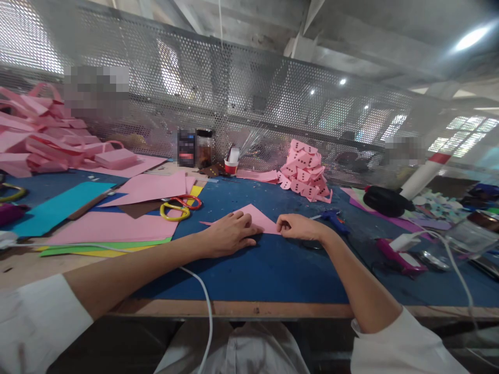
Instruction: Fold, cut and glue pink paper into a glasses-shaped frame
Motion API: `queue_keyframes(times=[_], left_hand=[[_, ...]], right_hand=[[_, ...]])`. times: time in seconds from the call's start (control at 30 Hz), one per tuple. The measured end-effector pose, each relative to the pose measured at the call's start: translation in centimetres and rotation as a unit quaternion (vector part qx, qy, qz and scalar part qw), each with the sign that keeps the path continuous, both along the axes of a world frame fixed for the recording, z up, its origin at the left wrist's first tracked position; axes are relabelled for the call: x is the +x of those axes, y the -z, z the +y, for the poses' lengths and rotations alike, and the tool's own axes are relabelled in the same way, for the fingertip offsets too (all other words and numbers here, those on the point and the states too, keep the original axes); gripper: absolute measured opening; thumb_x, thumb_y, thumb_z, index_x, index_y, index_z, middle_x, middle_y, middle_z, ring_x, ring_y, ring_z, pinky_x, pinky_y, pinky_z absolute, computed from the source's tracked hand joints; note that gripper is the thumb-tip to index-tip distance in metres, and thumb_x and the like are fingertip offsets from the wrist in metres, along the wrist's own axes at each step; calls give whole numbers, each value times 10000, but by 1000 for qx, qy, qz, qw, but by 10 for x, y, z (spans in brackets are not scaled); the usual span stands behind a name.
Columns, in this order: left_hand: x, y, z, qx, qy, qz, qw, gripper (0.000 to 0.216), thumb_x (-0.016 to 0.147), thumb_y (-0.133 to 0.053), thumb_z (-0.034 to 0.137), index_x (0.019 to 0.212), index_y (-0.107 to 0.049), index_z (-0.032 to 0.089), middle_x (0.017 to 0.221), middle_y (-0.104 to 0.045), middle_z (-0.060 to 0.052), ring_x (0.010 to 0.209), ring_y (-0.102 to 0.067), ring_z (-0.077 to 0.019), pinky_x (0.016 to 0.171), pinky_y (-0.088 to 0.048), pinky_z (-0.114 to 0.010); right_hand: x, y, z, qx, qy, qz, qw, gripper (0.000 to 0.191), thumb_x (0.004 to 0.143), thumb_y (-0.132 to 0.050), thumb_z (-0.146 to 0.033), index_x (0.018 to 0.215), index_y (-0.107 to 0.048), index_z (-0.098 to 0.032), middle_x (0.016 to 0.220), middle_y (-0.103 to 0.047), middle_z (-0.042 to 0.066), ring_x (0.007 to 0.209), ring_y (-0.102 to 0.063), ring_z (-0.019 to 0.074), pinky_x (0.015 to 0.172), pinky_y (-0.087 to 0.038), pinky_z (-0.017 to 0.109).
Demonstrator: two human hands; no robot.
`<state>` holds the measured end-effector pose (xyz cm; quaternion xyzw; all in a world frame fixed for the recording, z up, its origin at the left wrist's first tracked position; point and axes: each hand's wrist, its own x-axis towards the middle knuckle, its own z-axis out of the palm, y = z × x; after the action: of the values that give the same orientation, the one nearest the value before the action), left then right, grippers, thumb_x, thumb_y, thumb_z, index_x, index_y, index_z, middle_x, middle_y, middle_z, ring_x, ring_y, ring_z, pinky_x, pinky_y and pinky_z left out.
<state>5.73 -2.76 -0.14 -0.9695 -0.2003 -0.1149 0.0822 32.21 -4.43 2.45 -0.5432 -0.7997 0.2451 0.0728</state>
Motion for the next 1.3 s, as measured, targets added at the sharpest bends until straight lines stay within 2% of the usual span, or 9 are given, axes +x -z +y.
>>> queue_keyframes(times=[0.2, 0.43, 0.8, 1.1, 1.3], left_hand=[[0, -2, -2, 1, -1, 2, 1000, 451, 968, -325, 484, 1337, -492, 286, 1023, -533, -93, 942, -490, -237, 861, -400, -376], [0, 0, 0, -3, -2, 1, 1000, 456, 967, -308, 497, 1339, -485, 300, 1024, -529, -89, 943, -487, -238, 855, -401, -379], [0, 0, 0, -8, 3, -8, 1000, 453, 965, -321, 496, 1331, -497, 295, 1011, -535, -87, 935, -489, -231, 859, -397, -372], [0, 1, 0, -8, 4, -11, 1000, 451, 963, -333, 496, 1325, -506, 292, 1014, -536, -88, 941, -490, -232, 866, -396, -369], [0, 2, 1, -4, 6, -13, 1000, 450, 963, -334, 493, 1331, -499, 293, 1012, -537, -89, 943, -492, -234, 870, -397, -376]], right_hand=[[3, -3, 0, -1, 0, 1, 1000, 213, 717, -550, -160, 891, -672, -168, 847, -689, 35, 710, -594, 144, 594, -403, 210], [9, -6, 1, -12, -19, 14, 1000, 188, 792, -556, -239, 919, -677, -172, 926, -707, 37, 825, -629, 162, 726, -439, 237], [3, 0, 0, 13, 10, 2, 1000, 156, 743, -571, -194, 862, -667, -165, 825, -682, 28, 708, -589, 142, 606, -399, 213], [5, 7, 2, 16, 25, -2, 1000, 175, 716, -583, -181, 889, -611, -183, 839, -679, 27, 718, -601, 143, 599, -408, 206], [7, 4, 2, 4, 21, -5, 1000, 182, 714, -569, -167, 892, -604, -184, 843, -676, 23, 723, -601, 143, 600, -412, 205]])
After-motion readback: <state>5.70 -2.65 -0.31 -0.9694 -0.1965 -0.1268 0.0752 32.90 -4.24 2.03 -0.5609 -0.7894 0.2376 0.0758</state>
